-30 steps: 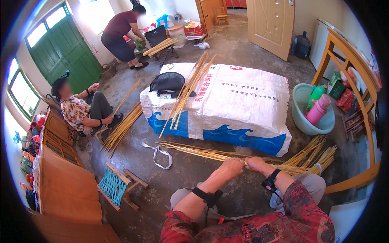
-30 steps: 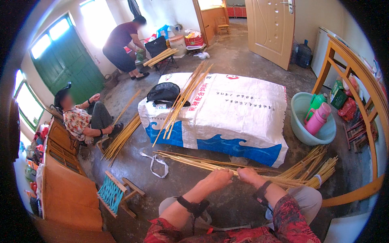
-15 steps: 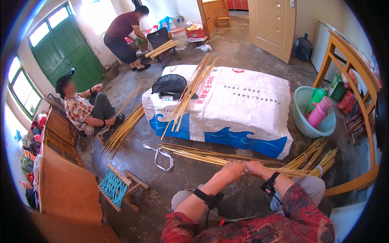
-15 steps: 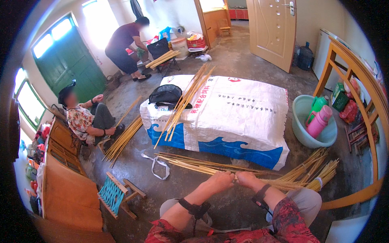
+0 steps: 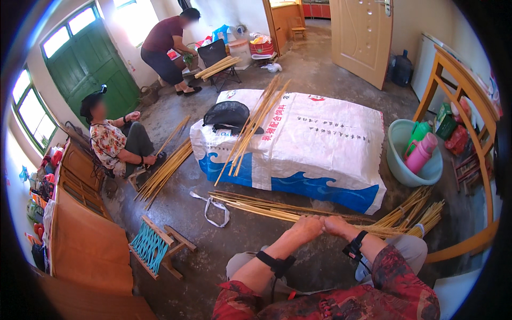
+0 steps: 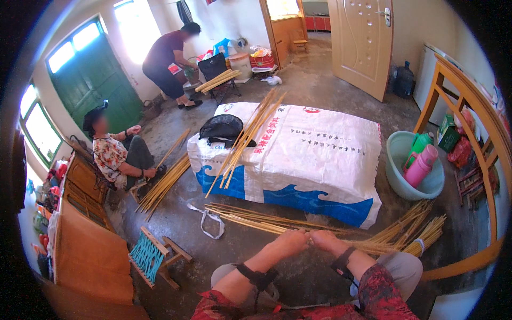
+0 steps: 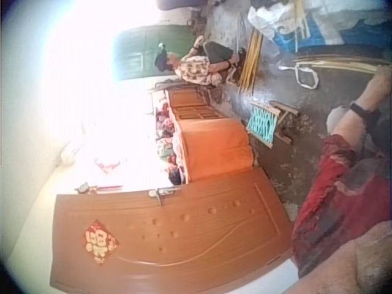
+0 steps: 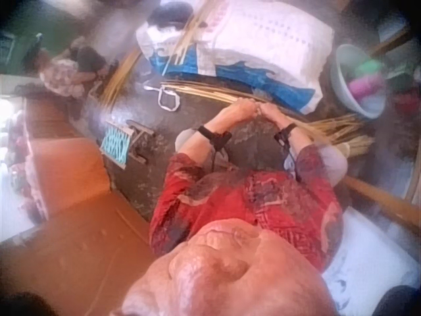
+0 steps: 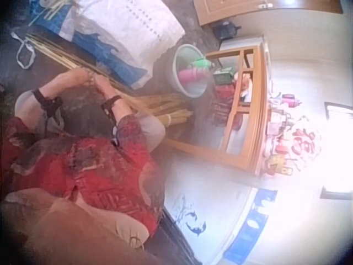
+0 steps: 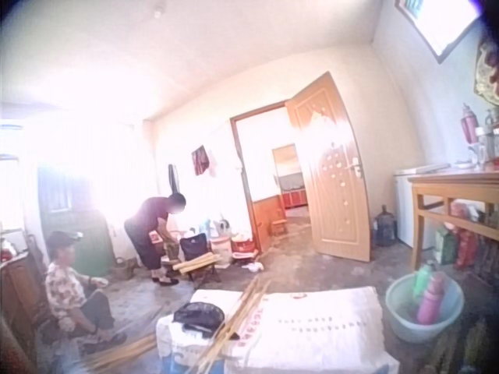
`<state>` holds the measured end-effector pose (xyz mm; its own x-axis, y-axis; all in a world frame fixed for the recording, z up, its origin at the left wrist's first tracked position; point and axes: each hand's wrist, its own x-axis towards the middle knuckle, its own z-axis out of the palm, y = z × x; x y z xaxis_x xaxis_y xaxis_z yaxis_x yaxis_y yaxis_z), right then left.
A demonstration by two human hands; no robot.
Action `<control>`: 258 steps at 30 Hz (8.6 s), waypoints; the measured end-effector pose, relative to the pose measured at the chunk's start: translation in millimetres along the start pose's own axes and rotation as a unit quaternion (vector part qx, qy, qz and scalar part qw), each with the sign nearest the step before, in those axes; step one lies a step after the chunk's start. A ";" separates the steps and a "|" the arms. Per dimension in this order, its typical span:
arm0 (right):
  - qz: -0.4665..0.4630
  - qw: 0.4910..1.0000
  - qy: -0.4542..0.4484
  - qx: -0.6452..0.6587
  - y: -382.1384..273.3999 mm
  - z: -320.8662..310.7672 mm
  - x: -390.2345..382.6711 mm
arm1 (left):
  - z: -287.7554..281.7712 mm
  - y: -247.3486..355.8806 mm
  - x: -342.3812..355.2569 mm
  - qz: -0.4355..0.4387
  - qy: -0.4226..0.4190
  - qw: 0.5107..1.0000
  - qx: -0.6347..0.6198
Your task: The person sorts and bundles thin bamboo or reed sticks by hand, picking them up from a pile and aligning them.
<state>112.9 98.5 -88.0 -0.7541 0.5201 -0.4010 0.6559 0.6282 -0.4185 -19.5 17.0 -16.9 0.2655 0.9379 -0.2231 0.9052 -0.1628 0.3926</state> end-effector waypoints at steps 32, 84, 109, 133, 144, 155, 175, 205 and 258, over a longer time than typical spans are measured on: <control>-0.061 0.996 0.032 -0.055 31.0 15.4 8.4 | 9.8 -8.1 1.9 0.027 0.002 0.999 -0.031; -0.051 0.998 0.030 -0.026 21.7 -61.4 -66.0 | 31.2 -22.0 6.5 -0.067 -0.091 0.913 -0.393; -0.061 0.997 -0.003 -0.047 14.2 -56.7 -61.5 | 35.1 -24.3 -0.1 -0.047 -0.075 0.942 -0.323; -0.081 0.995 0.004 -0.061 14.2 -48.3 -54.3 | 31.5 -23.6 -1.9 -0.010 -0.073 0.979 -0.188; -0.075 0.996 0.002 -0.051 7.3 -53.2 -57.5 | 39.3 -29.8 1.1 -0.009 -0.092 0.986 -0.139; -0.073 0.996 0.002 -0.052 9.6 -50.2 -58.1 | 35.4 -24.5 0.1 -0.035 -0.108 0.986 -0.121; -0.067 0.997 0.043 -0.008 24.8 14.2 23.0 | 7.0 21.2 -33.7 0.047 -0.037 0.993 -0.105; -0.230 0.970 -0.077 0.022 -9.2 -52.9 34.9 | 3.8 -4.8 -19.7 -0.025 -0.084 0.987 -0.138; -0.018 0.814 0.090 0.574 36.4 -97.4 -76.0 | -6.1 -32.1 -32.2 -0.239 0.055 0.786 -0.568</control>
<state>190.7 138.2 6.6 -0.6988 0.6544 -0.2888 0.1553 -0.2552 -0.9543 -59.2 -6.2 -16.9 -0.1015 0.8404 -0.5324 -0.0032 0.5349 0.8449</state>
